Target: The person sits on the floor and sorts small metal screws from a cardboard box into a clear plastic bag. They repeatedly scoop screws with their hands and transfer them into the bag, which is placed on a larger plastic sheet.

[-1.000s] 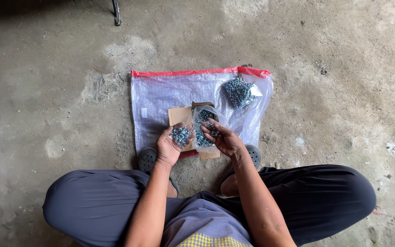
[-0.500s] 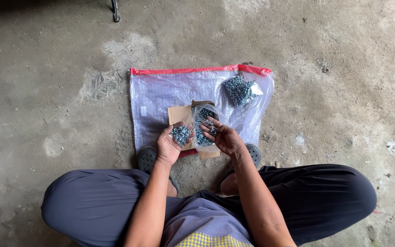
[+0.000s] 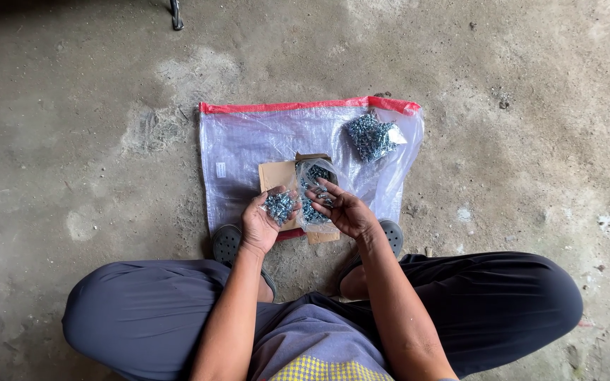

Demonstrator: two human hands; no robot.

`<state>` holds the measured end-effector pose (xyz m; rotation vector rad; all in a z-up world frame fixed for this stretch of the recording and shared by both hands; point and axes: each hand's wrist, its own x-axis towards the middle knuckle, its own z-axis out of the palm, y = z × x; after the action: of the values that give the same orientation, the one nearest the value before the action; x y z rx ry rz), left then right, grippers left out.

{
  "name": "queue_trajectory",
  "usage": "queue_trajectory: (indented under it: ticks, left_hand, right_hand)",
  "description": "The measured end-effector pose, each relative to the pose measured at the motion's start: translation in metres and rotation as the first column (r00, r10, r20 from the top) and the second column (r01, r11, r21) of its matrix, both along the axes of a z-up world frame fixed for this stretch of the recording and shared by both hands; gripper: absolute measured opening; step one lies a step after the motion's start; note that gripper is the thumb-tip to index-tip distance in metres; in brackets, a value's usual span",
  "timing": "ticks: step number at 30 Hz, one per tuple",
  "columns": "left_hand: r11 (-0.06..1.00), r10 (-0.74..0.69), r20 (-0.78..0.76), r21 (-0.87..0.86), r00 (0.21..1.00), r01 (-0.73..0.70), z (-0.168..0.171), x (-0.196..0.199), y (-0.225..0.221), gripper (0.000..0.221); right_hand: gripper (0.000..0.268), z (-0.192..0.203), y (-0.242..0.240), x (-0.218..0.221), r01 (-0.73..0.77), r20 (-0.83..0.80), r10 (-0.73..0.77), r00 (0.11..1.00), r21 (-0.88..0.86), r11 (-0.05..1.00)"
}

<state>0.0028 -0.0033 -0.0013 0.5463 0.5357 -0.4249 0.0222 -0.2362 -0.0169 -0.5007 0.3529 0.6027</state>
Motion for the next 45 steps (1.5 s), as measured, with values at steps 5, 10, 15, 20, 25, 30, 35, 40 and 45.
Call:
queue_trajectory:
  ticks: [5,10,15,20,25,30,35,40,45]
  left_hand:
    - [1.000,-0.004,-0.001,-0.004,1.000,0.004,-0.004,0.001,0.000,0.047]
    - [1.000,-0.003,-0.001,-0.009,1.000,0.003,-0.006,0.001,-0.001,0.047]
    - [1.000,-0.013,0.004,-0.004,1.000,0.013,-0.007,0.003,-0.002,0.047]
    - [1.000,-0.010,0.001,0.001,1.000,0.010,-0.005,0.002,-0.004,0.047]
    - [1.000,-0.010,-0.006,0.003,1.000,0.010,-0.006,0.003,-0.004,0.046]
    - [1.000,-0.014,-0.009,0.005,1.000,0.014,-0.006,0.004,-0.005,0.047]
    - [1.000,-0.009,-0.016,0.015,1.000,0.010,0.005,0.005,-0.007,0.047]
    - [0.999,-0.013,-0.029,0.043,0.999,0.015,-0.006,0.010,-0.010,0.046]
    - [0.991,-0.051,-0.037,0.121,0.998,0.056,0.001,0.008,-0.018,0.040]
  right_hand:
    - [0.078,0.002,0.001,0.000,0.006,0.027,-0.005,1.000,-0.018,1.000]
    - [0.079,-0.002,-0.001,-0.001,0.011,0.068,-0.006,0.998,-0.067,0.998]
    - [0.074,0.003,-0.001,-0.001,0.026,0.076,-0.014,0.997,-0.155,0.988]
    - [0.057,0.009,-0.002,0.001,0.034,0.005,-0.034,0.999,-0.123,0.992]
    - [0.053,0.001,-0.011,0.006,0.071,-0.142,-0.059,0.988,0.079,0.994]
    - [0.058,-0.010,-0.015,0.007,0.112,-0.163,-0.084,0.983,0.170,0.979]
    - [0.049,0.001,-0.014,0.006,0.098,-0.129,-0.095,0.987,0.018,0.995]
    - [0.035,0.041,-0.032,0.018,0.046,0.065,-0.023,0.998,-0.386,0.921]
    - [0.035,0.137,-0.043,0.028,0.058,0.239,0.186,0.953,-0.748,0.662]
